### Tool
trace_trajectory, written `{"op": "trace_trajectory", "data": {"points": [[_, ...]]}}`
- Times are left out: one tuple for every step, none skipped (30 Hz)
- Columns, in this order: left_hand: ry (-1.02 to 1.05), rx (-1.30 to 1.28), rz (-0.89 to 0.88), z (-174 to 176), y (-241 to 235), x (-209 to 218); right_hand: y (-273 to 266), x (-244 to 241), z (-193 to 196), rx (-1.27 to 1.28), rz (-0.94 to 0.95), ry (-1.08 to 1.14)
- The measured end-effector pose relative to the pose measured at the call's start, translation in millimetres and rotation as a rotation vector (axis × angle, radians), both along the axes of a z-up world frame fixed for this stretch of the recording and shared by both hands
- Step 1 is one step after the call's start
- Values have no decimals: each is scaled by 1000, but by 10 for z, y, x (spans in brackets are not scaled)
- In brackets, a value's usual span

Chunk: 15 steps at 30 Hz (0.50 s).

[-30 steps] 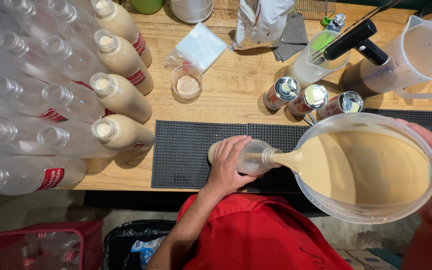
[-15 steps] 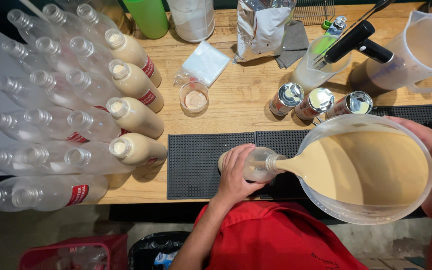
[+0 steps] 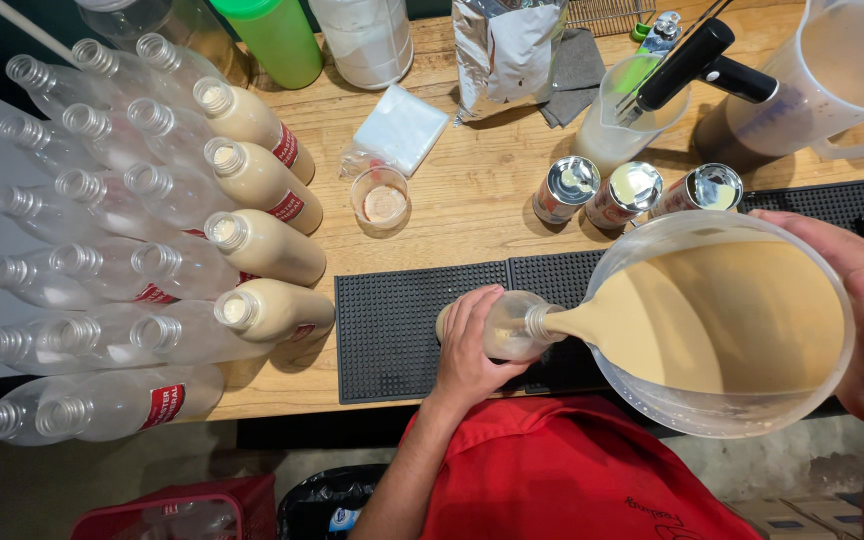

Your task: The person pours a beige liquid from a large plastic pitcher into several clear plastic bottles on a wooden counter. After filling each bottle, the person places a cap on it and sets it aside with the others. The process is repeated for multiple bottles.

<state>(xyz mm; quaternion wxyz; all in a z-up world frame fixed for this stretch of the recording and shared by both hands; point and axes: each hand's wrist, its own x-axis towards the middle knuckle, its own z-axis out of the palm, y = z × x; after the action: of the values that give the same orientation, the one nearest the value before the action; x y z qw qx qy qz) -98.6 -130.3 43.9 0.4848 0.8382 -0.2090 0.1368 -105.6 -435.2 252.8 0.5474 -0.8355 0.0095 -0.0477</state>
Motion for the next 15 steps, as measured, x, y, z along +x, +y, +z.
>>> {"op": "trace_trajectory", "data": {"points": [[1, -1, 1, -3, -2, -1, 5, -1, 9, -1, 1, 1], [-1, 3, 7, -6, -3, -2, 10, -2, 19, -41, 12, -22], [-4, 7, 13, -9, -2, 0, 17, 1, 28, -81, 24, -46], [-4, 6, 15, -12, 1, 1, 38, 5, 49, -82, 26, -46], [0, 7, 13, -15, 2, -2, 58, 5, 70, -52, 19, -29], [5, 7, 11, -17, 3, -6, 78, 4, 92, -22, 12, -12], [3, 6, 11, -16, 4, -5, 86, -1, 98, -23, 13, -13], [3, 1, 6, -13, 5, -5, 94, -6, 106, -85, 9, -38], [2, -4, 1, -8, 5, -3, 102, -9, 115, -148, 5, -62], [1, -5, 1, 0, 3, -3, 100, -8, 117, -149, 6, -64], [-1, -9, 0, 7, 2, -2, 98, -5, 119, -144, 14, -64], [-3, -13, -2, 14, 1, -2, 98, -2, 119, -139, 22, -64], [-3, -13, -1, 7, 2, -4, 117, 0, 140, -139, 23, -65], [3, -12, 0, -2, 2, -5, 135, 3, 159, -149, 13, -51], [10, -11, 1, -11, 1, -9, 153, 2, 178, -159, 3, -37]]}}
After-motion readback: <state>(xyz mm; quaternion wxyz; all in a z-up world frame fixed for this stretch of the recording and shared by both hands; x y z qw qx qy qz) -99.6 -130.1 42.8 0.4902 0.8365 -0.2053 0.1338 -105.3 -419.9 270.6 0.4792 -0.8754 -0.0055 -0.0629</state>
